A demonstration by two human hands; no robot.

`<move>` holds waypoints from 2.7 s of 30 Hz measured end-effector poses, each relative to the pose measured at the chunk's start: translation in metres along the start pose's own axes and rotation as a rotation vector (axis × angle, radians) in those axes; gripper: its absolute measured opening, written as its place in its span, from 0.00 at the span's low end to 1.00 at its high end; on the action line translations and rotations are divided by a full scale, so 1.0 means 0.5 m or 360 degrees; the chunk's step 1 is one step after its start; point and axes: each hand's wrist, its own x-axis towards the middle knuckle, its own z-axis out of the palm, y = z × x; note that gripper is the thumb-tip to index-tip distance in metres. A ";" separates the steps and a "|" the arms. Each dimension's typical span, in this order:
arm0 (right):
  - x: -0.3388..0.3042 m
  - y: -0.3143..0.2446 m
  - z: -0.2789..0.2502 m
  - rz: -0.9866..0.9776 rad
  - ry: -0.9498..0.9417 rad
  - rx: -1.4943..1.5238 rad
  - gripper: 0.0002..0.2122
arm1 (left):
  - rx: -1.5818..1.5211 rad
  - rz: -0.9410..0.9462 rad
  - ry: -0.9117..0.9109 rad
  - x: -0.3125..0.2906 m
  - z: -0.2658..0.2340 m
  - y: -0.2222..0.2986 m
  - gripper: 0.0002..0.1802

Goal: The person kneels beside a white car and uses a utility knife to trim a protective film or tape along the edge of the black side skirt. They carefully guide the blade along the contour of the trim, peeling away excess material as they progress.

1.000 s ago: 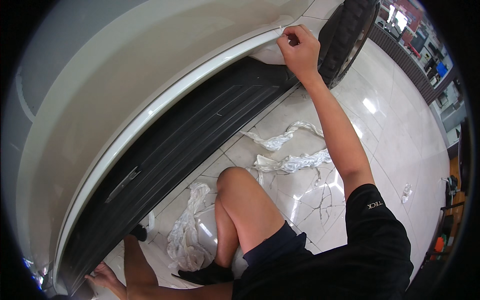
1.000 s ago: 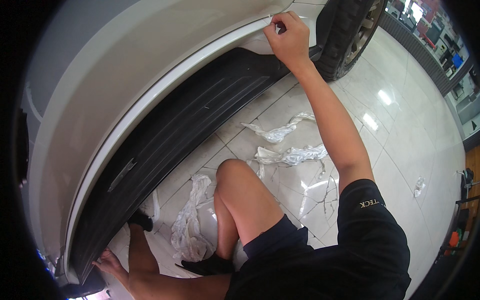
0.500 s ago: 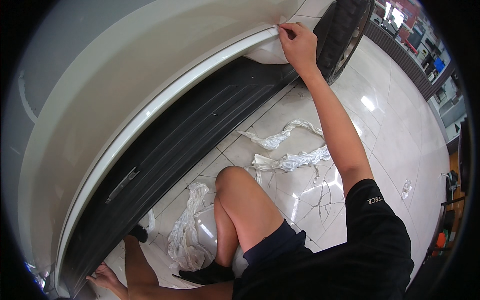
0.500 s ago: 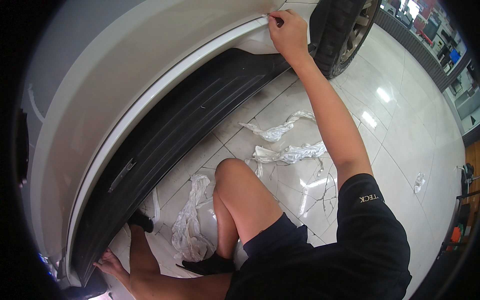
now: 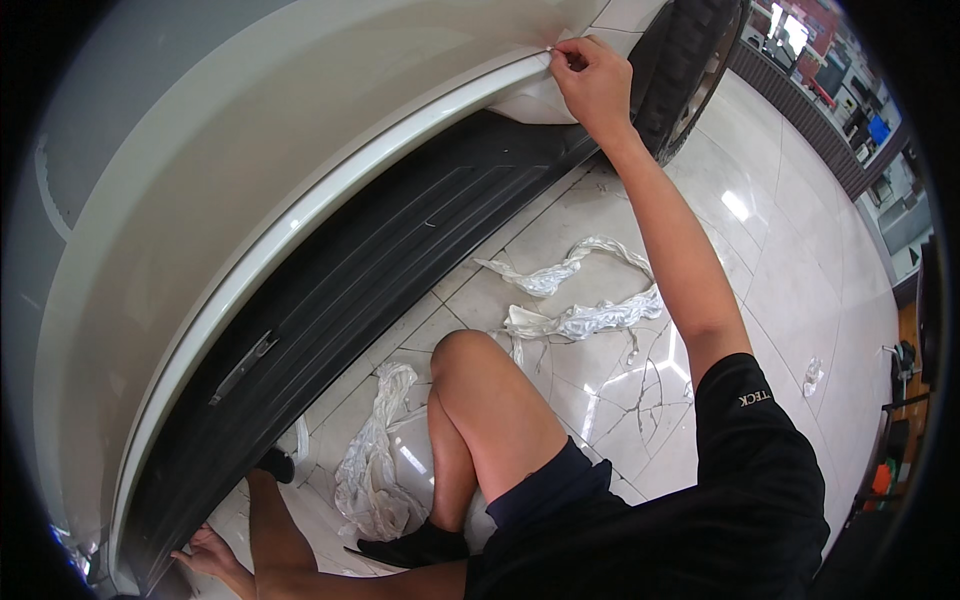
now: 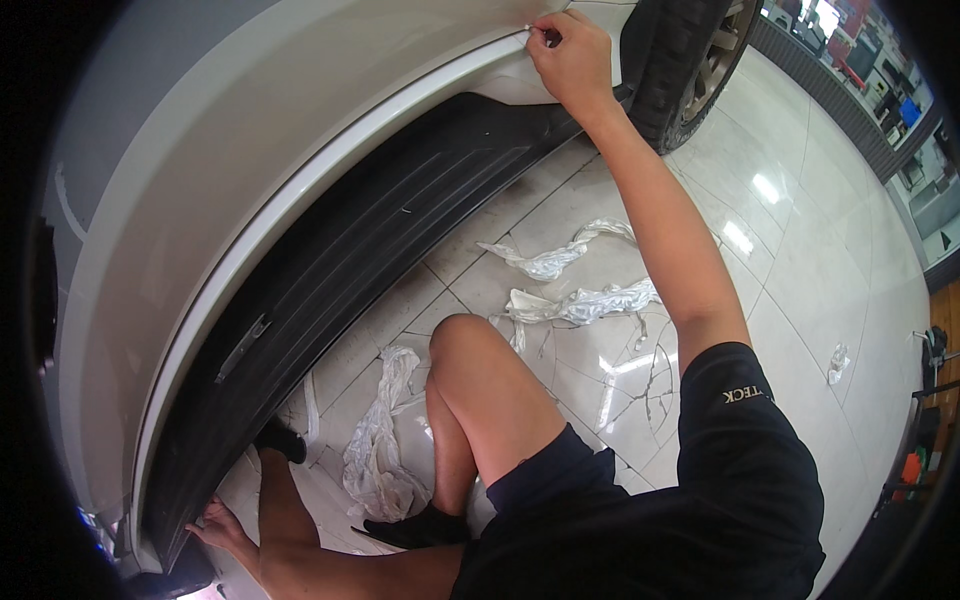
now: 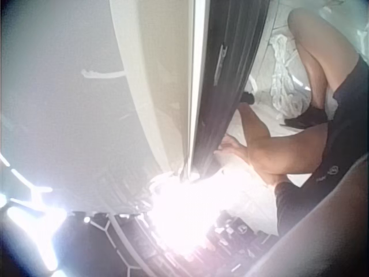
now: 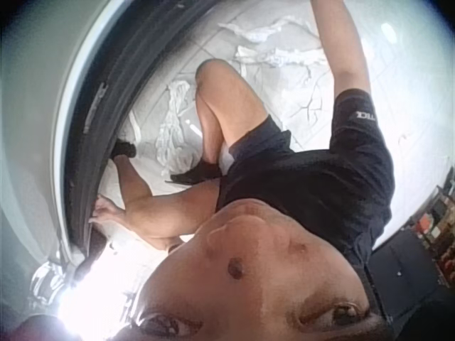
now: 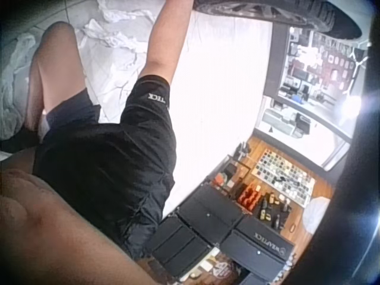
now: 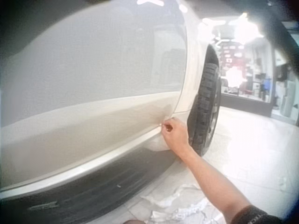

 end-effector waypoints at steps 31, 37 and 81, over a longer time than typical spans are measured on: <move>0.000 0.018 -0.022 -0.0093 -0.0149 0.0000 0.07 | 0.0047 0.0171 0.0379 -0.023 0.065 -0.018 0.41; 0.005 0.002 -0.019 -0.0079 -0.0173 -0.0072 0.09 | 0.0068 0.0190 0.0596 -0.040 0.136 -0.051 0.41; -0.908 0.481 -0.877 0.2074 -0.0656 -0.1947 0.21 | 0.2867 0.1063 -0.1919 -0.401 1.149 -0.461 0.06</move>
